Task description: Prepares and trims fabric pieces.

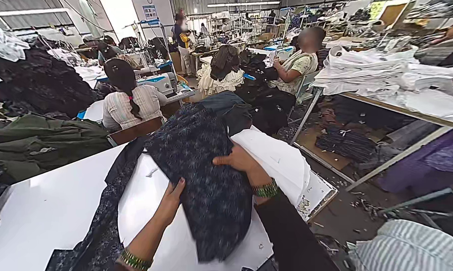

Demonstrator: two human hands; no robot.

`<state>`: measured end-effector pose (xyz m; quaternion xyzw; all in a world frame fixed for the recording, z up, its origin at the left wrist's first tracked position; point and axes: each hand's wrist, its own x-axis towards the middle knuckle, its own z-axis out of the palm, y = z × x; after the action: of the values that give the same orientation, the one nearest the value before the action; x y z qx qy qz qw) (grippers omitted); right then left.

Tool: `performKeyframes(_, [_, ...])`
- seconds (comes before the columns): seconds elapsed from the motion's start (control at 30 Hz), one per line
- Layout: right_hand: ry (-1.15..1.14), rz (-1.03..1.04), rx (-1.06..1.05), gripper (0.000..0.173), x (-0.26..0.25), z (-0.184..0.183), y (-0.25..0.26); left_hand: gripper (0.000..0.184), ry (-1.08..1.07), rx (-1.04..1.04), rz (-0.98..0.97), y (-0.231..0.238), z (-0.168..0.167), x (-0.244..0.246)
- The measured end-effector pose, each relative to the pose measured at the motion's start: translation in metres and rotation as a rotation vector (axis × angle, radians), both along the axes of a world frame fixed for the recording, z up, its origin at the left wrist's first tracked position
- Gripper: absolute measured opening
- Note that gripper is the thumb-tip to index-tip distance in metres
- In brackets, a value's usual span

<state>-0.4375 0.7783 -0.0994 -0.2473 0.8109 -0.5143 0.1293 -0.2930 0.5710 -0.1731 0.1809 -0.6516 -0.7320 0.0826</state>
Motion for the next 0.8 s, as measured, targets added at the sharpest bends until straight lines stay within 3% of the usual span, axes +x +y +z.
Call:
performKeyframes(0.1, [0.242, -0.106, 0.452, 0.097, -0.017, -0.011, -0.008, 0.059, -0.187, -0.119, -0.061, -0.002, -0.010, -0.013])
performKeyframes(0.23, [0.251, 0.158, 0.455, 0.087, 0.038, -0.082, -0.013, 0.049, -0.089, -0.426, -0.191, -0.039, -0.031, 0.039])
performKeyframes(0.33, [0.175, 0.291, 0.684, 0.085, 0.078, -0.114, -0.021, 0.045, -0.093, -0.784, -0.122, -0.083, -0.043, 0.108])
performKeyframes(0.47, [0.244, 0.297, 0.598, 0.073, 0.117, -0.104, -0.033, 0.042, -0.397, -1.045, -0.095, -0.125, -0.037, 0.199])
performKeyframes(0.57, [0.248, 0.591, 0.485, 0.067, 0.139, -0.098, -0.062, 0.062, -0.463, -1.146, -0.092, -0.148, -0.083, 0.254])
performKeyframes(0.67, [0.195, 0.758, 0.565, 0.072, 0.147, -0.103, -0.117, 0.078, -0.496, -1.220, 0.008, -0.133, -0.106, 0.266])
performKeyframes(0.8, [0.224, 0.493, 0.605, 0.079, 0.107, -0.125, -0.203, 0.078, -0.560, -1.200, -0.019, -0.130, -0.102, 0.255])
